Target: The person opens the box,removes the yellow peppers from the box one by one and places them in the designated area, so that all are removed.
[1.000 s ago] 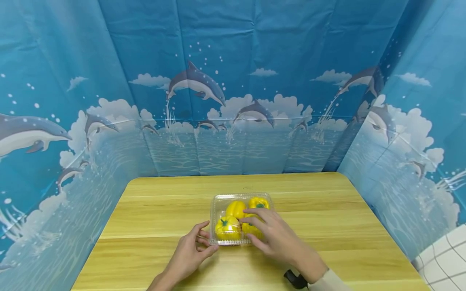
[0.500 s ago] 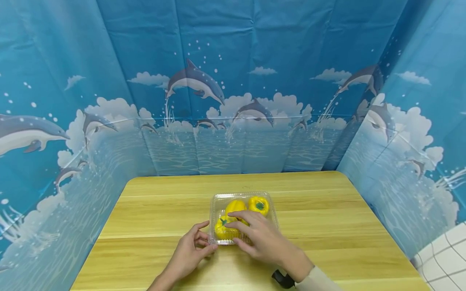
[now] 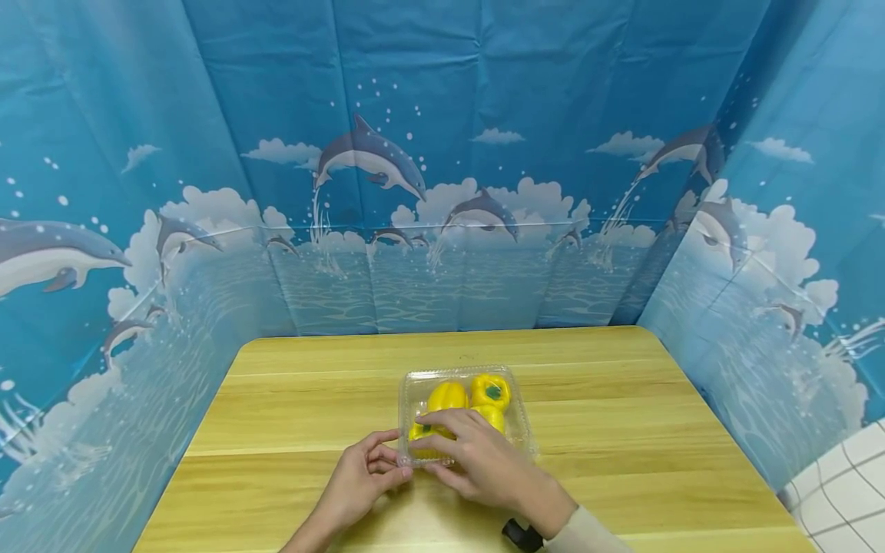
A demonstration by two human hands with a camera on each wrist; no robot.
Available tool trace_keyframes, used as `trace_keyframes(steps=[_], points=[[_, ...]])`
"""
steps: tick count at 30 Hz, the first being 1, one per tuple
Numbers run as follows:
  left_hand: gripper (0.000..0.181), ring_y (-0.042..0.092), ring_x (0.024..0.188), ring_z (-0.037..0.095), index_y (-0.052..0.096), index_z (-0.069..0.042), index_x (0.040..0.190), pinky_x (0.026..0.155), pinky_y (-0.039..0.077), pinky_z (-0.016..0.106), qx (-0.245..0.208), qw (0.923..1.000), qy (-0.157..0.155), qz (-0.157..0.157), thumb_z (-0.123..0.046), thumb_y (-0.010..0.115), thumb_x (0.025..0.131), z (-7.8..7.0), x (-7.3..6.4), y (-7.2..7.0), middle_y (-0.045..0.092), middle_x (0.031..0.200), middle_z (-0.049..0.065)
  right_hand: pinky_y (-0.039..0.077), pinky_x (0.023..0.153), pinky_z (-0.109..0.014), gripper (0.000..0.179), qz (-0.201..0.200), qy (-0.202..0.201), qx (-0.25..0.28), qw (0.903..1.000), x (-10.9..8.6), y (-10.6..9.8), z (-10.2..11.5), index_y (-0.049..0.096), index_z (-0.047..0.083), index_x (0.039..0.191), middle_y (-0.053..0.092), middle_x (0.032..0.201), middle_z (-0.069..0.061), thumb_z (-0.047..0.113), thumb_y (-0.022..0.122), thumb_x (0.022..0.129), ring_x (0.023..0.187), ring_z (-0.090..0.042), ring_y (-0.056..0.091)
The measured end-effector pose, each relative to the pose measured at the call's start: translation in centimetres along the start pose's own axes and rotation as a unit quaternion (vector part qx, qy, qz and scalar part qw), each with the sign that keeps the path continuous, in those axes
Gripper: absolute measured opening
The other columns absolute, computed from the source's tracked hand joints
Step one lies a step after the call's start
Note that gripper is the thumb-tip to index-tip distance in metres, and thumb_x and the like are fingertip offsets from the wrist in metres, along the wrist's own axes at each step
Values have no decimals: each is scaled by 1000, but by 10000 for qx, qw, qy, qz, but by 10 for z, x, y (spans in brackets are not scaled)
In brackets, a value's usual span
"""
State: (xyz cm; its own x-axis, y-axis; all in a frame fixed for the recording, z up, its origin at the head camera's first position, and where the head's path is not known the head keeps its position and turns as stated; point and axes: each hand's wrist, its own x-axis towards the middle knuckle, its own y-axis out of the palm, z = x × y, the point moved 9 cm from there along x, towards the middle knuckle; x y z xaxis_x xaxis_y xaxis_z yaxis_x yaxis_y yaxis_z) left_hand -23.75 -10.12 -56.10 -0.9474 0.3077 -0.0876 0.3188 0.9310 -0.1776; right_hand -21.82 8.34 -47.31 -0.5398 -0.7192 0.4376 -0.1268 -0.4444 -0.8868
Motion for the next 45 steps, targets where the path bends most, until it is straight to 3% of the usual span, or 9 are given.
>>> trace_keyframes(steps=[7, 17, 24, 31, 45], points=[[73, 85, 102, 23, 56, 4, 164, 89, 68, 24, -356, 9993, -118, 5, -7, 90, 101, 2, 0, -1, 86, 123, 20, 61, 114, -53, 30, -271, -197, -11, 9994, 1, 6, 4, 86, 40, 136, 73, 158, 2, 34, 89, 106, 146, -22, 68], [63, 89, 102, 30, 65, 2, 156, 91, 72, 33, -416, 9990, -158, 109, -16, 90, 102, 7, 0, -6, 90, 115, 14, 59, 109, -47, 25, -451, 62, -226, 9987, 4, 12, 1, 91, 43, 125, 74, 152, 5, 39, 95, 100, 142, -21, 68], [58, 89, 101, 31, 68, 2, 153, 89, 72, 31, -633, 9967, -515, 10, -11, 90, 102, 9, -3, -6, 90, 113, 16, 57, 105, -42, 18, -725, 203, -368, 9965, 4, 20, 3, 93, 42, 114, 75, 148, 7, 43, 98, 97, 138, -18, 68], [53, 88, 100, 28, 67, 6, 151, 87, 72, 30, -842, 9943, -653, 47, -6, 86, 104, 13, -4, -6, 89, 114, 20, 61, 109, -43, 10, -924, 459, -390, 9939, 5, 24, 5, 94, 42, 108, 77, 143, 7, 45, 97, 98, 134, -18, 70], [45, 89, 101, 25, 67, 9, 148, 87, 71, 27, -1057, 9914, -749, 177, -4, 81, 107, 12, -2, -5, 90, 114, 17, 63, 97, -42, 18, -1518, 421, -620, 9856, 6, 21, 8, 95, 38, 95, 80, 134, 5, 45, 107, 85, 123, -21, 73]])
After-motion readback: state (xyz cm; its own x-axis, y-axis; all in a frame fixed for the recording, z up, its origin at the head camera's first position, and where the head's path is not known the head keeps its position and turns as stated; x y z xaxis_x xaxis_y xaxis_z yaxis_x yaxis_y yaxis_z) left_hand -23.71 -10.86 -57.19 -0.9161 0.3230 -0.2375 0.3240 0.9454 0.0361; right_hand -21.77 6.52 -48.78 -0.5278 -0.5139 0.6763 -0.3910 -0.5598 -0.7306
